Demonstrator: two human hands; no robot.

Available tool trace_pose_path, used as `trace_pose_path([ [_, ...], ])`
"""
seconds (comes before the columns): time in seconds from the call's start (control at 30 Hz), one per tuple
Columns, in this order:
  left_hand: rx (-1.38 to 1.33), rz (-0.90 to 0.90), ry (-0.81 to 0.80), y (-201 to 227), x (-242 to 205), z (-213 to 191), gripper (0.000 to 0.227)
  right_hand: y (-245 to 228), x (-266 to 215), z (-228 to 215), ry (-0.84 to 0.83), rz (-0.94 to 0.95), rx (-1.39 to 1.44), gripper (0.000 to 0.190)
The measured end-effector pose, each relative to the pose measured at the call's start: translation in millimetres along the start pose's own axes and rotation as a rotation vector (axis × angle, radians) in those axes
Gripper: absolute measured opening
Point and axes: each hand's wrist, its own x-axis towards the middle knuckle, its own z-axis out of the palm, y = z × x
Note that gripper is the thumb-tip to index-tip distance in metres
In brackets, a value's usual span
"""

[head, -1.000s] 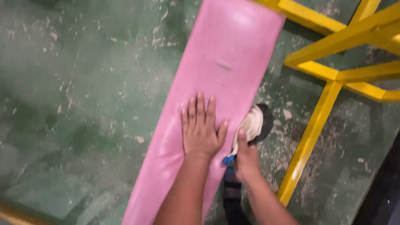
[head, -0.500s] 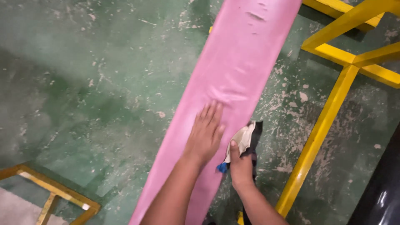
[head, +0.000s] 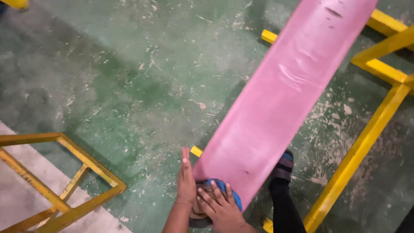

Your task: The person is cleaning various gym machines and benches with a cloth.

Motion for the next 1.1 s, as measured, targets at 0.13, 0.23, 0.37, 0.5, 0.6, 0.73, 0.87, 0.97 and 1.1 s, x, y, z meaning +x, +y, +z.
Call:
trace_pose_path([
  [0.13, 0.044, 0.042, 0.047, -23.0, -7.8, -28.7, 0.078, 45.1, 39.4, -30.0, -0.357, -0.010, 0.229, 0.060],
  [0.23, 0.046, 0.046, 0.084, -30.4, -14.1, -43.1, 0.076, 135.7, 58.8, -41.0, -0.397, 0.243, 0.041, 0.045],
  [0.37, 0.025, -0.016, 0.120, -64.6, -18.5, -41.5, 0.076, 210.9, 112.0, -106.5, -0.223, 0.453, -0.385, 0.079],
  [0.5, 0.089, 0.033, 0.164, -48.5, -36.6, -31.5, 0.076, 210.0, 153.2, -106.6, -0.151, 0.629, -0.441, 0.062],
  [0.6, 0.211, -0.073, 0.207, -25.6, -39.1, -28.7, 0.077, 125.2, 184.0, -132.6, -0.212, 0.653, -0.247, 0.042],
  [0.73, 0.270, 0.147, 0.341, -19.2, -24.2, -20.2, 0.071, 56.8, 172.6, -103.3, -0.165, 0.128, 0.228, 0.023],
  [0.87, 0.323, 0.316, 0.376, 19.8, -16.2, 3.2, 0.058, 53.4, 142.2, -47.9, -0.188, -0.302, 0.284, 0.057],
  [0.97, 0.351, 0.416, 0.355, 25.2, -4.3, 27.9, 0.054, 87.3, 163.6, -66.2, -0.127, -0.348, 0.296, 0.043],
  [1.1, 0.371, 0.448, 0.307, 41.6, 18.6, 69.6, 0.056, 158.1, 228.6, -131.4, -0.224, -0.206, 0.180, 0.021],
])
